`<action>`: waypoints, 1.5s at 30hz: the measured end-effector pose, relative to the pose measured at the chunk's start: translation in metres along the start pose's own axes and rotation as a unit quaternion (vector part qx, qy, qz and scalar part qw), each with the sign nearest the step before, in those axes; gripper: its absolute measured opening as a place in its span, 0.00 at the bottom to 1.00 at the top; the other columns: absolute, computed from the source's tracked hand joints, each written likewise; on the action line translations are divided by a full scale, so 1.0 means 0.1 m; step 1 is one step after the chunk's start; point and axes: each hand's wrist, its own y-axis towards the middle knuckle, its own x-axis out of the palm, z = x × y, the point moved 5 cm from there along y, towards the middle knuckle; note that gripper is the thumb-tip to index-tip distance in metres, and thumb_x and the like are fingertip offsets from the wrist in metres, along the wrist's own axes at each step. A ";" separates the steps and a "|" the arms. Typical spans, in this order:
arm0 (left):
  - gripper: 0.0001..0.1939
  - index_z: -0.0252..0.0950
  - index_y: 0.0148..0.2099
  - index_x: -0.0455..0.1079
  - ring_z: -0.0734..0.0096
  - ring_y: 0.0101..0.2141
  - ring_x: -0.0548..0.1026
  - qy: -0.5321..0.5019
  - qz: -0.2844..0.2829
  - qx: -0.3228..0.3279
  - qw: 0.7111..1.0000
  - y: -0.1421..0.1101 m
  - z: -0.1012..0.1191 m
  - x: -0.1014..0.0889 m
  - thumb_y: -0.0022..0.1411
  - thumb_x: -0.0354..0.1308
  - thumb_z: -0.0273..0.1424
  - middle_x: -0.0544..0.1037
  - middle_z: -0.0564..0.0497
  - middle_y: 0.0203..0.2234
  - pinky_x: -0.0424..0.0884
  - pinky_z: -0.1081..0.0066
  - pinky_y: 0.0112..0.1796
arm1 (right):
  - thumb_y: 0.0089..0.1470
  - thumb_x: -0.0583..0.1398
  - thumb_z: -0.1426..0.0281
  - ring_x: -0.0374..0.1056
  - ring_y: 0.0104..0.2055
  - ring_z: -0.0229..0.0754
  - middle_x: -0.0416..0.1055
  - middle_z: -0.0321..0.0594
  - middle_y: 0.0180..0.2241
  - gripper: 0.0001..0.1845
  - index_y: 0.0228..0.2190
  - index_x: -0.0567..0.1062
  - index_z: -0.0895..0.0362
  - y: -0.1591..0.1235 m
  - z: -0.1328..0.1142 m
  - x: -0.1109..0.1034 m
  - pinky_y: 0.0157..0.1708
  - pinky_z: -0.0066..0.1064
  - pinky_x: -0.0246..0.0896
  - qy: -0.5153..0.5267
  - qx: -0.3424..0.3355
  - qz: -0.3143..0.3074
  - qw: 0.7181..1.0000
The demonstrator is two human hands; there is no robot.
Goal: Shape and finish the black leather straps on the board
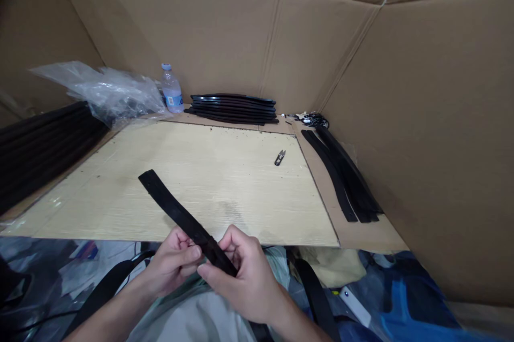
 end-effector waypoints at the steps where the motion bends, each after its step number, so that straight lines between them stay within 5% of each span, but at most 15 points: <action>1: 0.17 0.31 0.28 0.66 0.90 0.12 0.47 0.004 0.000 0.005 1.000 -0.01 0.00 0.00 0.41 0.70 0.32 0.60 0.60 0.14 0.40 0.83 0.13 | 0.52 0.62 0.68 0.59 0.18 0.28 0.68 0.34 0.22 0.14 0.25 0.60 0.57 0.00 0.01 0.01 0.17 0.21 0.51 0.001 0.002 0.009 1.000; 6: 0.14 0.30 0.28 0.67 0.90 0.12 0.49 0.043 -0.010 0.015 0.999 0.00 -0.01 -0.01 0.46 0.67 0.33 0.63 0.58 0.13 0.39 0.82 0.13 | 0.55 0.58 0.64 0.61 0.15 0.30 0.71 0.37 0.22 0.12 0.27 0.63 0.58 0.05 0.04 0.01 0.12 0.20 0.50 0.028 0.004 0.016 0.999; 11: 0.13 0.30 0.29 0.67 0.79 0.16 0.66 0.080 0.001 0.029 0.996 0.04 0.00 0.03 0.45 0.67 0.31 0.72 0.51 0.17 0.47 0.82 0.15 | 0.54 0.59 0.65 0.62 0.15 0.31 0.72 0.38 0.22 0.11 0.28 0.65 0.59 0.11 0.04 -0.01 0.11 0.20 0.50 0.079 0.006 0.011 0.997; 16: 0.15 0.32 0.26 0.61 0.86 0.11 0.58 0.072 0.031 0.026 0.997 0.05 0.01 0.04 0.48 0.66 0.32 0.72 0.52 0.13 0.42 0.83 0.14 | 0.54 0.59 0.66 0.63 0.16 0.32 0.73 0.40 0.23 0.10 0.28 0.65 0.59 0.14 0.05 -0.02 0.13 0.21 0.50 0.114 0.005 0.008 0.993; 24: 0.16 0.32 0.25 0.61 0.82 0.13 0.63 0.070 0.053 0.042 0.995 0.04 0.03 0.05 0.47 0.66 0.34 0.71 0.53 0.13 0.46 0.83 0.14 | 0.54 0.59 0.65 0.65 0.18 0.33 0.73 0.42 0.26 0.10 0.29 0.65 0.59 0.15 0.05 -0.02 0.14 0.22 0.53 0.109 0.002 -0.002 0.994; 32: 0.18 0.33 0.24 0.59 0.88 0.11 0.53 0.060 0.111 0.045 0.991 0.05 0.06 0.03 0.48 0.66 0.35 0.57 0.63 0.09 0.41 0.83 0.14 | 0.56 0.56 0.62 0.63 0.14 0.31 0.72 0.37 0.23 0.11 0.34 0.65 0.58 0.19 0.16 -0.01 0.11 0.20 0.52 0.114 0.034 0.006 0.993; 41: 0.16 0.32 0.23 0.61 0.83 0.14 0.63 0.176 0.171 0.085 0.966 0.04 0.11 -0.03 0.46 0.67 0.35 0.66 0.58 0.12 0.53 0.81 0.17 | 0.56 0.56 0.61 0.62 0.13 0.31 0.71 0.35 0.21 0.12 0.35 0.62 0.57 0.21 0.23 -0.02 0.10 0.19 0.52 0.088 0.046 0.011 0.995; 45: 0.17 0.33 0.22 0.61 0.84 0.13 0.59 0.184 0.187 0.086 0.961 0.02 0.15 -0.01 0.46 0.66 0.35 0.63 0.59 0.10 0.49 0.81 0.16 | 0.56 0.56 0.60 0.61 0.14 0.30 0.72 0.36 0.23 0.13 0.35 0.64 0.58 0.21 0.23 0.00 0.10 0.19 0.51 0.060 0.043 0.017 0.997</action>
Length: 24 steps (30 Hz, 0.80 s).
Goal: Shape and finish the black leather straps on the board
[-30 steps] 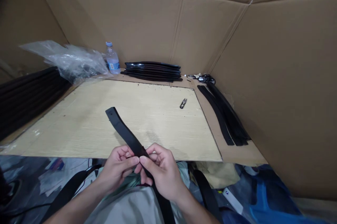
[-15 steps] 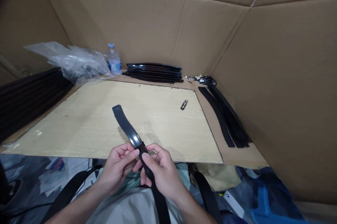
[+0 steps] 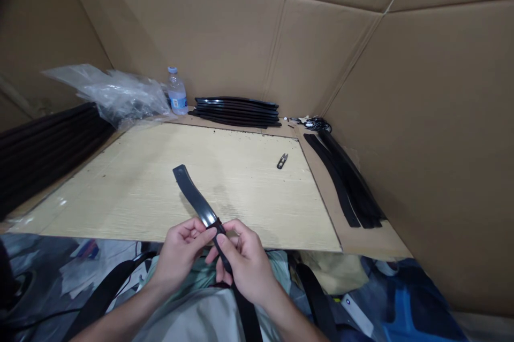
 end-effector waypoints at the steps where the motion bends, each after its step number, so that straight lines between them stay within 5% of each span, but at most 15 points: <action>1: 0.17 0.33 0.21 0.61 0.84 0.12 0.58 -0.003 0.005 -0.003 1.000 0.00 0.00 0.00 0.46 0.66 0.35 0.62 0.60 0.09 0.48 0.81 0.15 | 0.56 0.56 0.60 0.61 0.14 0.30 0.72 0.36 0.23 0.13 0.35 0.64 0.57 0.00 0.00 0.00 0.10 0.19 0.51 -0.003 -0.001 0.002 1.000; 5: 0.18 0.33 0.22 0.59 0.86 0.12 0.54 -0.028 0.002 -0.021 0.999 0.02 -0.07 -0.02 0.47 0.65 0.35 0.60 0.61 0.10 0.45 0.81 0.15 | 0.55 0.56 0.59 0.61 0.14 0.30 0.72 0.37 0.24 0.14 0.35 0.64 0.57 0.00 -0.01 0.00 0.11 0.19 0.50 -0.005 -0.003 0.003 1.000; 14: 0.18 0.35 0.25 0.55 0.87 0.13 0.42 -0.112 -0.113 -0.071 0.985 0.05 -0.13 0.02 0.54 0.61 0.37 0.48 0.65 0.11 0.37 0.81 0.14 | 0.56 0.56 0.61 0.60 0.14 0.30 0.72 0.35 0.23 0.11 0.36 0.64 0.57 -0.01 -0.04 -0.02 0.12 0.20 0.51 -0.025 -0.021 -0.007 0.999; 24: 0.13 0.32 0.29 0.62 0.88 0.12 0.46 -0.078 -0.150 -0.039 0.985 0.07 -0.06 0.00 0.53 0.62 0.35 0.57 0.62 0.12 0.38 0.81 0.14 | 0.57 0.55 0.62 0.61 0.17 0.31 0.72 0.41 0.25 0.12 0.34 0.66 0.59 -0.02 -0.09 -0.03 0.14 0.22 0.49 0.024 -0.040 -0.013 0.999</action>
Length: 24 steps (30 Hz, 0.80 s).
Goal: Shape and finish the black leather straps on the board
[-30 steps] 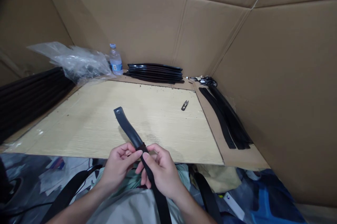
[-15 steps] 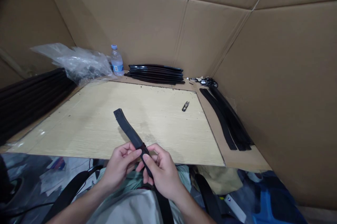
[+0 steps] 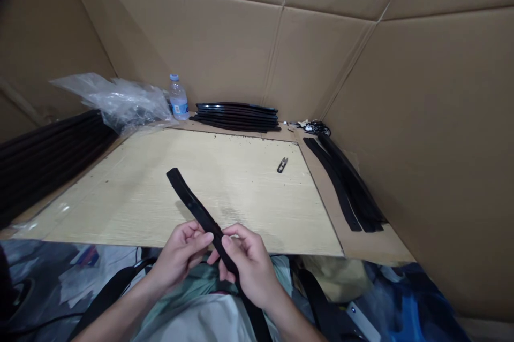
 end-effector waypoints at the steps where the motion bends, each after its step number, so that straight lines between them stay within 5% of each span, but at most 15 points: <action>1: 0.13 0.32 0.31 0.64 0.89 0.12 0.46 0.008 -0.012 0.006 1.000 0.01 0.01 0.00 0.52 0.63 0.34 0.59 0.61 0.13 0.39 0.81 0.14 | 0.58 0.54 0.62 0.61 0.17 0.31 0.72 0.42 0.25 0.12 0.33 0.67 0.60 0.00 -0.01 0.00 0.14 0.22 0.49 0.009 0.000 -0.003 1.000; 18: 0.18 0.33 0.25 0.57 0.86 0.14 0.57 -0.024 -0.035 0.019 0.999 0.09 0.09 0.01 0.49 0.65 0.35 0.61 0.60 0.13 0.44 0.82 0.15 | 0.53 0.61 0.66 0.61 0.22 0.31 0.69 0.36 0.25 0.10 0.34 0.66 0.58 0.00 0.02 0.03 0.23 0.25 0.55 0.059 -0.015 0.021 0.998; 24: 0.20 0.33 0.26 0.58 0.88 0.13 0.48 -0.018 -0.044 0.019 0.999 0.13 0.15 0.01 0.42 0.69 0.33 0.58 0.62 0.14 0.41 0.80 0.15 | 0.49 0.64 0.69 0.59 0.21 0.30 0.67 0.34 0.26 0.15 0.39 0.67 0.57 0.05 0.00 0.01 0.17 0.23 0.59 0.067 -0.002 0.008 0.998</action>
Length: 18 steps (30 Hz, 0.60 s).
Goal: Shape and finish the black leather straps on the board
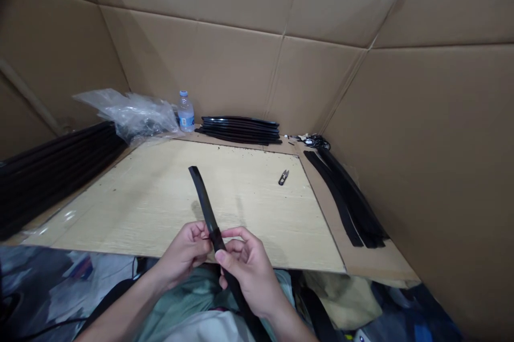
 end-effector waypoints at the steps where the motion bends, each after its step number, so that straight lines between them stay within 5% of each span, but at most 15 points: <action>1: 0.19 0.33 0.26 0.59 0.88 0.14 0.47 0.011 -0.003 0.001 1.000 0.00 0.02 0.01 0.43 0.69 0.33 0.57 0.62 0.14 0.41 0.80 0.15 | 0.49 0.64 0.70 0.58 0.21 0.29 0.67 0.34 0.27 0.16 0.39 0.66 0.57 0.01 0.00 0.00 0.17 0.22 0.60 -0.003 0.002 -0.003 1.000; 5: 0.13 0.32 0.29 0.63 0.86 0.15 0.49 0.055 -0.019 -0.005 0.998 0.01 0.09 0.11 0.52 0.62 0.34 0.58 0.61 0.15 0.43 0.79 0.16 | 0.47 0.65 0.71 0.60 0.21 0.30 0.65 0.31 0.26 0.19 0.39 0.65 0.55 0.05 -0.01 0.01 0.14 0.22 0.64 -0.001 0.012 -0.006 1.000; 11: 0.14 0.34 0.25 0.57 0.87 0.13 0.49 0.055 -0.047 -0.005 0.997 0.05 0.13 0.30 0.56 0.59 0.32 0.55 0.62 0.13 0.45 0.80 0.15 | 0.46 0.65 0.69 0.69 0.39 0.44 0.65 0.40 0.43 0.27 0.45 0.60 0.49 0.02 -0.06 -0.03 0.22 0.32 0.72 -0.024 0.000 -0.016 1.000; 14: 0.13 0.34 0.26 0.58 0.87 0.13 0.51 0.048 -0.053 -0.001 0.997 0.06 0.15 0.35 0.56 0.59 0.32 0.56 0.62 0.13 0.47 0.82 0.15 | 0.54 0.57 0.58 0.69 0.30 0.40 0.69 0.39 0.33 0.20 0.46 0.63 0.53 -0.03 -0.03 -0.09 0.23 0.31 0.70 -0.052 0.036 -0.051 0.997; 18: 0.10 0.32 0.29 0.62 0.89 0.13 0.49 0.022 -0.008 0.054 0.998 0.05 0.30 0.32 0.53 0.61 0.30 0.58 0.61 0.15 0.46 0.84 0.14 | 0.60 0.40 0.51 0.66 0.23 0.35 0.71 0.42 0.27 0.29 0.39 0.69 0.60 -0.19 0.00 -0.27 0.23 0.27 0.62 -0.189 0.105 -0.109 0.970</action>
